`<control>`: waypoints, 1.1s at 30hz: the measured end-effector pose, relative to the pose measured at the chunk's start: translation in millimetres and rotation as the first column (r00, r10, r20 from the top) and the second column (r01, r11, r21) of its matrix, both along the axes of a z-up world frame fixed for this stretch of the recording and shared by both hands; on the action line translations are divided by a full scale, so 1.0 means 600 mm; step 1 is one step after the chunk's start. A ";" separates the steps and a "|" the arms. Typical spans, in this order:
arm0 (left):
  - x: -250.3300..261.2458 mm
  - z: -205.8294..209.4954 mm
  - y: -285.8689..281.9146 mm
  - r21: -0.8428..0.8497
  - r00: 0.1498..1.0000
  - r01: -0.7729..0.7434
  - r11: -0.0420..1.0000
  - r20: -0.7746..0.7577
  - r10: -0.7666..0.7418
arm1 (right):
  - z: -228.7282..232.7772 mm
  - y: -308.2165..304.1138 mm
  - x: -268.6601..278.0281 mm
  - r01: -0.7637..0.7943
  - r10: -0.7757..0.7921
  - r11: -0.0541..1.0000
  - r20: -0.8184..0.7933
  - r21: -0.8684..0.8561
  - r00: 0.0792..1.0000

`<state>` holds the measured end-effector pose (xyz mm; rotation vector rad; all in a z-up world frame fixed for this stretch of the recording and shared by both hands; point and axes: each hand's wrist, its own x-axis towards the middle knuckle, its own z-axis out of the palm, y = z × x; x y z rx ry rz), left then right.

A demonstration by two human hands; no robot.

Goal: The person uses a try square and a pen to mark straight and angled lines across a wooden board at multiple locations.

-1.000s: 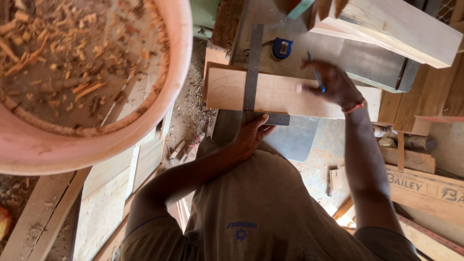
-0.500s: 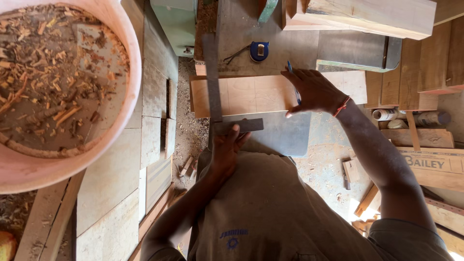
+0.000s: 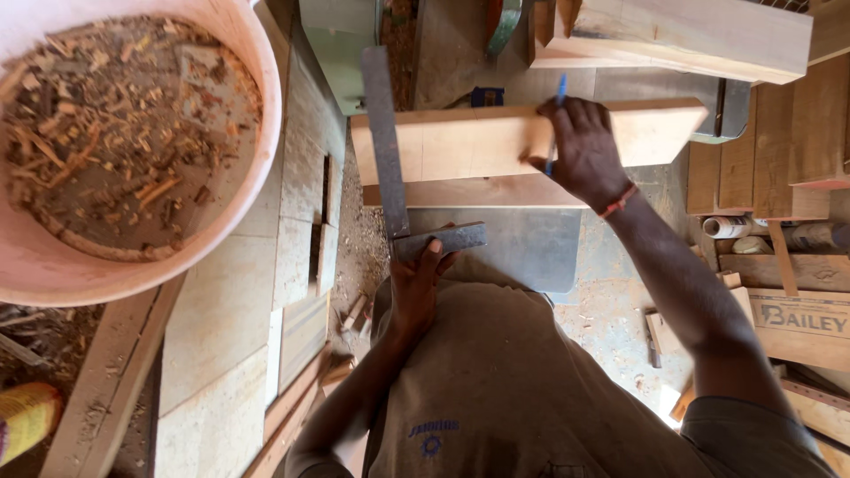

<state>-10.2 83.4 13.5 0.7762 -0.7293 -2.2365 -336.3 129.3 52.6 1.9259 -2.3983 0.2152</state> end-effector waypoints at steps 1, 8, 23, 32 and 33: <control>0.002 -0.004 0.003 0.005 1.000 0.018 1.000 0.005 -0.018 | -0.002 0.014 0.010 0.014 -0.014 1.000 -0.013 0.003 1.000; -0.060 -0.049 0.024 0.004 0.989 0.148 0.989 0.000 -0.148 | 0.011 0.071 0.062 -0.019 0.015 0.992 -0.038 -0.125 0.999; -0.179 -0.049 -0.007 0.081 0.990 -0.037 0.996 -0.134 0.047 | 0.071 0.048 0.088 -0.158 0.204 0.971 0.281 -0.178 0.938; -0.174 -0.029 -0.019 0.111 0.990 -0.050 0.993 -0.128 0.065 | 0.044 0.050 0.096 -0.083 0.163 0.966 0.329 -0.243 0.930; -0.173 -0.030 -0.018 0.103 0.988 -0.052 0.993 -0.141 0.066 | 0.042 0.051 0.096 -0.080 0.161 0.966 0.331 -0.246 0.930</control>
